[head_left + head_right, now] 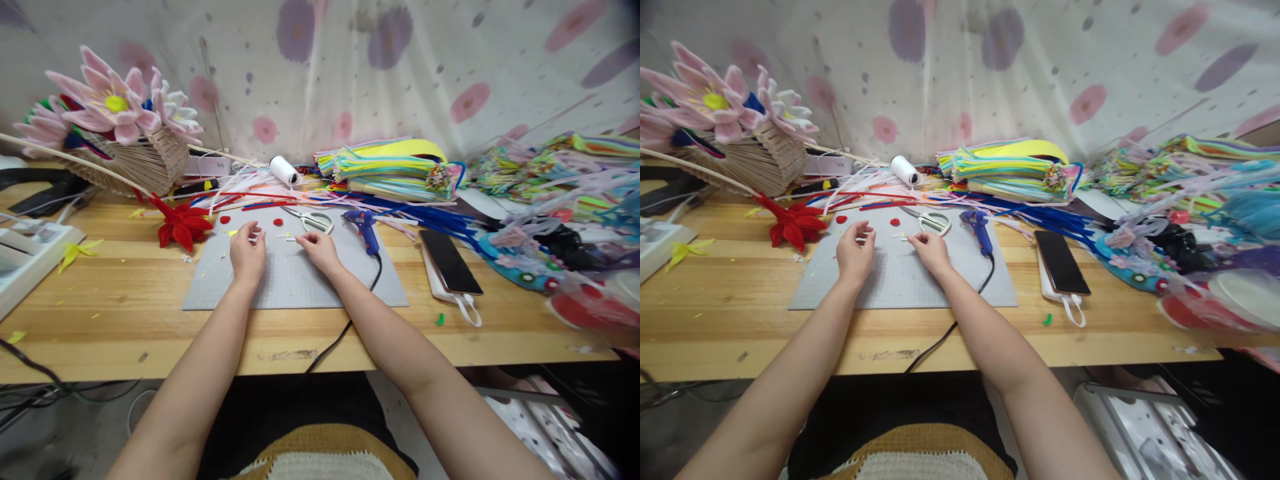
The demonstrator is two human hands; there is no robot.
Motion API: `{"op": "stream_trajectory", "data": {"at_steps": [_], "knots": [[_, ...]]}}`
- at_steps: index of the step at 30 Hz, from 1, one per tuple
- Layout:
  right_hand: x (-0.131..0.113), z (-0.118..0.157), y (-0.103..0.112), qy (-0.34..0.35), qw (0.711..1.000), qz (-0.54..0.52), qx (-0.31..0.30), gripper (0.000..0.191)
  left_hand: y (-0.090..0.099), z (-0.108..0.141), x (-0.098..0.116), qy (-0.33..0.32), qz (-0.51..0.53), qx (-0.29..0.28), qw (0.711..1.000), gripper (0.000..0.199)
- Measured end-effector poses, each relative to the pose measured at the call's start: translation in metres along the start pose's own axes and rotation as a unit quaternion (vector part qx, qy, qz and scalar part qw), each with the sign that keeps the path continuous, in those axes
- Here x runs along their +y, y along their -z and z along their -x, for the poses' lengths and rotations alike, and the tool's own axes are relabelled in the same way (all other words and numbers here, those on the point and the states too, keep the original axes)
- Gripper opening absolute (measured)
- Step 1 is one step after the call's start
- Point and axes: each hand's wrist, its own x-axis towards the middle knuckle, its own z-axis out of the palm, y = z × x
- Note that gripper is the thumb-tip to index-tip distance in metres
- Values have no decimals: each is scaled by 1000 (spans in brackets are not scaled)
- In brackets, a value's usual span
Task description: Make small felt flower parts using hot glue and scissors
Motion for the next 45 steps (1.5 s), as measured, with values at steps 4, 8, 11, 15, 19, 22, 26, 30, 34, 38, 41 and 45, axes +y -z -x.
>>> {"op": "stream_trajectory", "data": {"at_steps": [4,8,11,15,19,22,26,30,34,38,41,45], "knots": [[-5,1,-9,27,992,127,1,21,-4,0,-3,63,24,-21,997,21],[-8,3,-10,63,977,204,-5,12,-6,0,-9,87,57,-51,993,22],[-7,3,-8,72,981,180,4,10,-7,0,-11,96,85,-65,990,23],[-3,1,-3,61,992,113,13,11,-7,0,-10,122,141,-71,980,24],[1,-1,2,39,999,33,9,7,-7,1,-3,153,188,-70,967,24],[1,-2,3,-6,998,-54,-12,9,-7,1,2,175,219,-65,958,22],[-2,-2,6,-57,981,-179,-49,12,-9,2,2,184,234,-71,952,20],[-6,1,10,-46,972,-215,-78,14,-10,4,-3,130,186,-75,971,20],[-4,1,10,-27,979,-182,-87,13,-9,8,-1,73,100,-87,988,19],[0,-1,8,39,989,-116,-77,12,-8,11,5,48,69,-83,993,21],[3,-2,5,40,991,-102,-82,11,-8,11,7,40,66,-94,993,22],[8,-5,2,-21,989,-129,-74,10,-9,11,6,41,60,-129,989,19]]}}
